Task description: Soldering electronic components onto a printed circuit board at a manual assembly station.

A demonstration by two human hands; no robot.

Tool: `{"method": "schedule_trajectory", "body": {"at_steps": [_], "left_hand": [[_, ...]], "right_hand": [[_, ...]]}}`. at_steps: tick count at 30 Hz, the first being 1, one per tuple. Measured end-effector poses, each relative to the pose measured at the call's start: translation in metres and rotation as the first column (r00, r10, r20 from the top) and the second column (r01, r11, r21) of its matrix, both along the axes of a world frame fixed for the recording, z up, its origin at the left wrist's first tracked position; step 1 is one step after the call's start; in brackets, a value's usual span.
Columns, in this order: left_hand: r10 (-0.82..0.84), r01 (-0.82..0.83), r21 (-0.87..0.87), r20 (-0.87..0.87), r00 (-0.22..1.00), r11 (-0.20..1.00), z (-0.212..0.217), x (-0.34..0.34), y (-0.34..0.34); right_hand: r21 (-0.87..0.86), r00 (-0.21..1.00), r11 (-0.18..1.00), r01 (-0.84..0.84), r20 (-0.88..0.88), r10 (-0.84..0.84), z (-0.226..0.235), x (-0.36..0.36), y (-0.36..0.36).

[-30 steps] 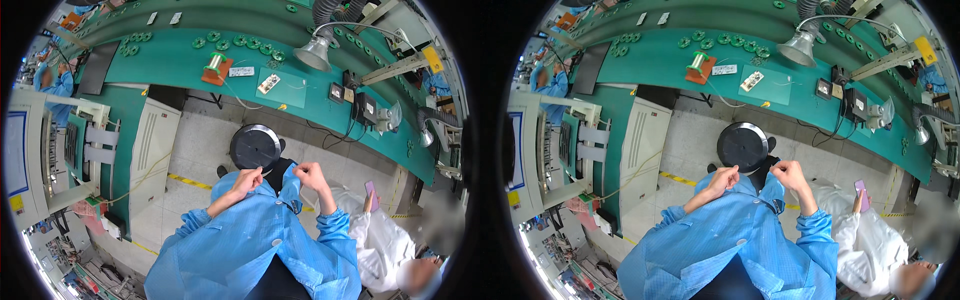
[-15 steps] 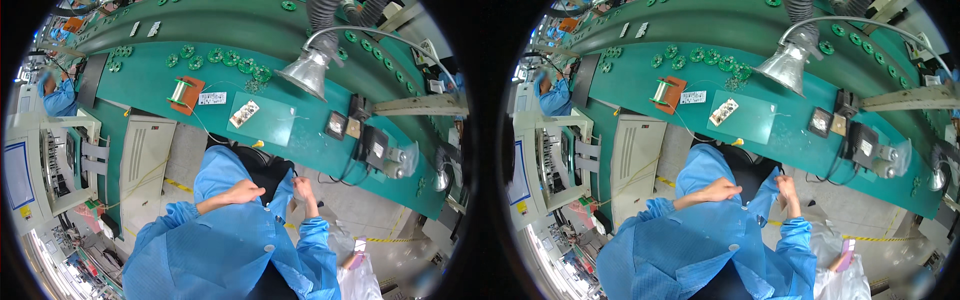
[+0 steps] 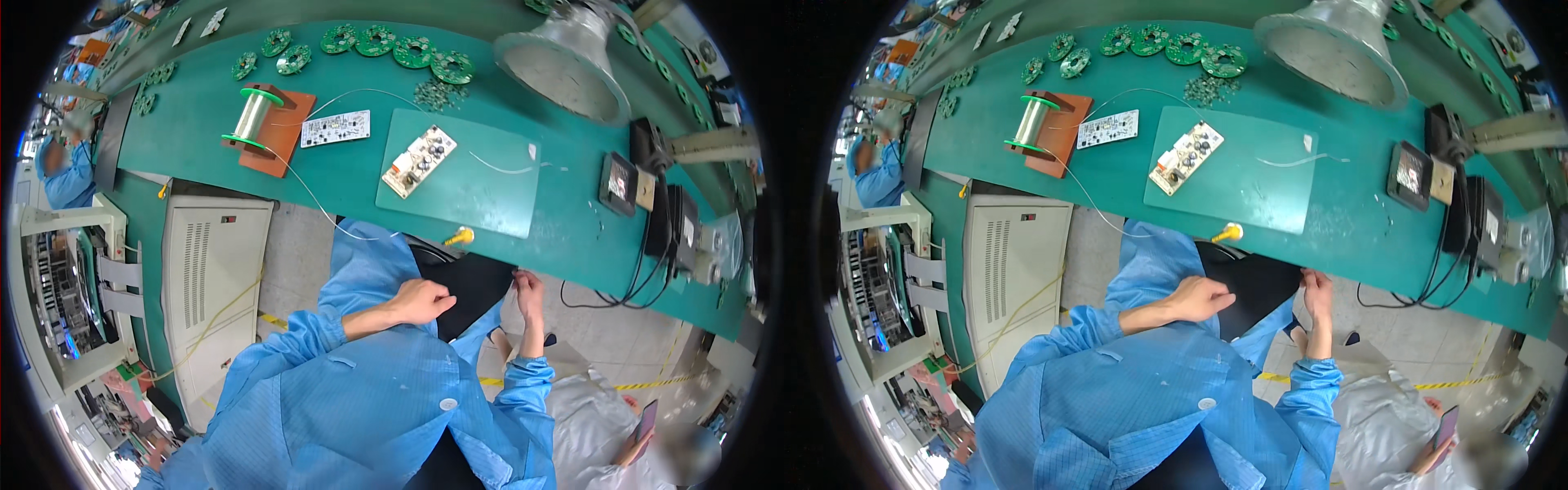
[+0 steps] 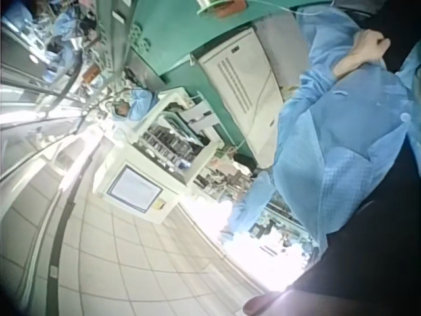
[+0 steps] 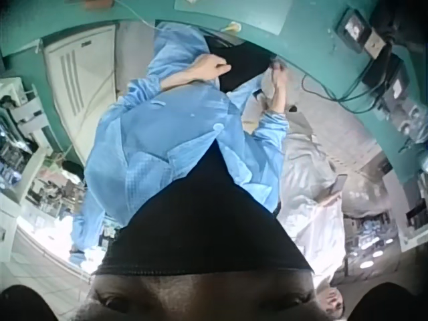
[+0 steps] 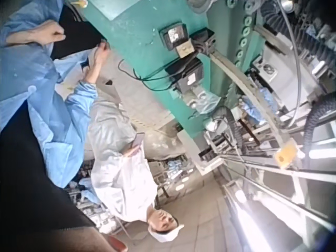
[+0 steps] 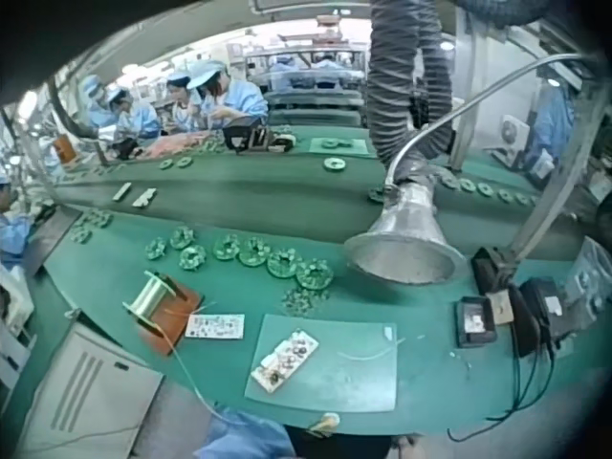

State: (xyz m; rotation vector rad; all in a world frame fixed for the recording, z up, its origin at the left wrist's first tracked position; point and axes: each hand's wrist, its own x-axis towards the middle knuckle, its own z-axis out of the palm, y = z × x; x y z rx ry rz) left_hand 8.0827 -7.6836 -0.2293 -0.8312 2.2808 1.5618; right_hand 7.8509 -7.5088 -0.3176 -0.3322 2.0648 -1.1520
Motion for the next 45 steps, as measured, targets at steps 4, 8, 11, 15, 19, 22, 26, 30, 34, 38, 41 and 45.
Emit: {"method": "schedule_trajectory", "body": {"at_steps": [4,8,11,15,19,22,26,30,34,38,41,45], "left_hand": [[0.001,-0.021,-0.099,-0.197,0.98,0.995,-0.009,-0.023,0.001],[-0.001,-0.027,-0.131,-0.214,0.977,0.991,-0.014,-0.037,0.0],[0.106,-0.135,-0.114,-0.23,0.967,0.984,-0.021,-0.045,0.004],[0.071,-0.085,-0.333,-0.053,0.996,0.939,-0.021,-0.09,0.001],[0.007,-0.016,-0.455,-0.021,1.0,0.89,-0.014,-0.135,0.001],[0.044,-0.098,-0.439,-0.132,0.99,0.893,-0.049,-0.146,-0.016],[-0.065,-0.006,-0.399,-0.163,0.984,0.917,-0.038,-0.159,0.007],[-0.087,0.034,-0.4,-0.115,0.99,0.916,-0.038,-0.134,0.013],[-0.074,0.041,-0.357,-0.078,0.994,0.933,-0.046,-0.105,0.006],[-0.049,0.013,-0.401,-0.081,0.995,0.916,-0.049,-0.085,-0.002],[-0.009,-0.021,-0.388,-0.075,0.997,0.921,-0.045,-0.077,-0.002],[0.011,-0.044,-0.345,-0.098,0.995,0.938,-0.039,-0.067,-0.002]], "right_hand": [[-0.019,0.996,1.0,-0.018,-0.084,0.016,0.013,0.012,0.0],[-0.118,0.993,0.991,0.057,-0.098,-0.069,0.012,0.025,-0.002],[-0.229,0.988,0.969,0.096,-0.097,-0.121,0.012,0.037,-0.008],[-0.356,0.973,0.917,0.181,-0.073,-0.221,0.011,0.041,-0.013],[-0.442,0.957,0.894,0.081,-0.217,-0.194,0.02,0.029,-0.03],[-0.427,0.929,0.902,0.061,-0.307,-0.208,0.021,0.024,-0.046],[-0.425,0.913,0.896,0.131,-0.301,-0.276,0.018,0.013,-0.046],[-0.469,0.852,0.864,0.183,-0.362,-0.377,0.029,0.012,-0.051],[-0.471,0.849,0.868,0.156,-0.385,-0.361,0.022,0.01,-0.063],[-0.552,0.793,0.788,0.273,-0.335,-0.509,0.033,0.007,-0.069],[-0.608,0.656,0.695,0.383,-0.351,-0.668,0.033,0.002,-0.069],[-0.594,0.749,0.719,0.36,-0.276,-0.603,0.035,-0.002,-0.066]]}}
